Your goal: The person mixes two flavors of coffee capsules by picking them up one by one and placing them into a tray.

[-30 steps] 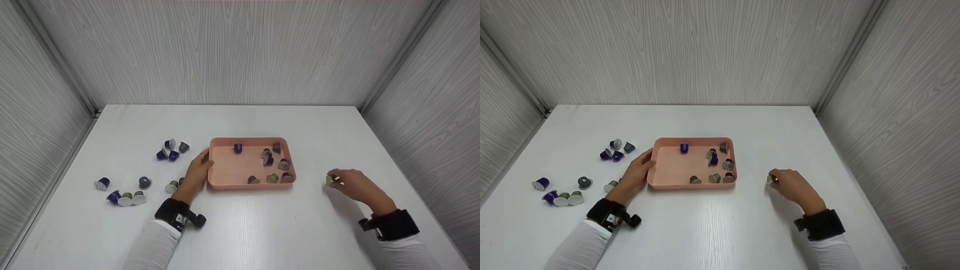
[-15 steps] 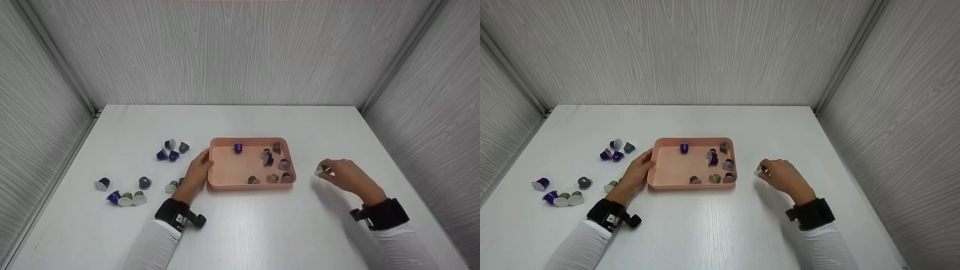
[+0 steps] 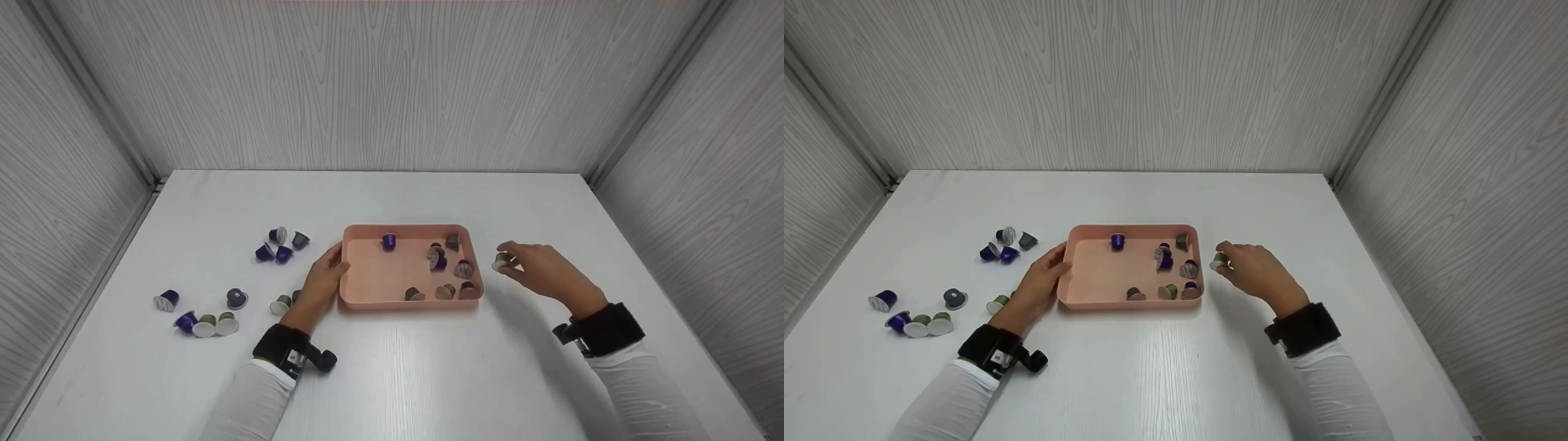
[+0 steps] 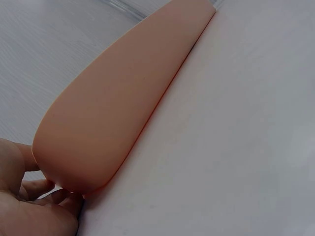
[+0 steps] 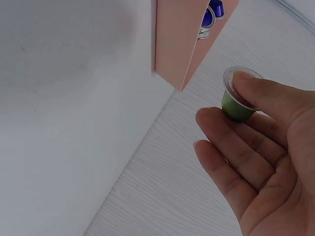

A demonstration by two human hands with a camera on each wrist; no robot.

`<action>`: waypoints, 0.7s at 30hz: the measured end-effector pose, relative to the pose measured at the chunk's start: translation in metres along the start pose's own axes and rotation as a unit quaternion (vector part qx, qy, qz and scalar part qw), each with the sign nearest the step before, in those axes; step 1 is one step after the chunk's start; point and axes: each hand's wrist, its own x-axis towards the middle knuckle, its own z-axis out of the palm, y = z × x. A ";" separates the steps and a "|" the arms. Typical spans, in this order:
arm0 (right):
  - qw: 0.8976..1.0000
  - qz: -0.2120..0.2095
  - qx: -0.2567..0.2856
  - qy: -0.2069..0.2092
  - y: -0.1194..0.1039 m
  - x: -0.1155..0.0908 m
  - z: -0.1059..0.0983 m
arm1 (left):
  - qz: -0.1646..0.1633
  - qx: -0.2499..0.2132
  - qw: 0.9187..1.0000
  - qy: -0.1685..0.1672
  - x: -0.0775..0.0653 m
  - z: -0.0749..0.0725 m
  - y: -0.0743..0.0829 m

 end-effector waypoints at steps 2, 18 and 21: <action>1.000 -0.004 -0.001 0.006 -0.004 0.005 0.000 | -0.001 0.000 1.000 0.000 0.000 0.000 0.000; 1.000 -0.006 0.009 0.013 -0.028 0.048 0.008 | -0.013 -0.028 1.000 -0.006 0.000 0.000 0.000; 1.000 0.005 0.023 0.006 -0.031 0.056 0.010 | -0.013 -0.053 0.998 -0.009 0.000 0.001 0.000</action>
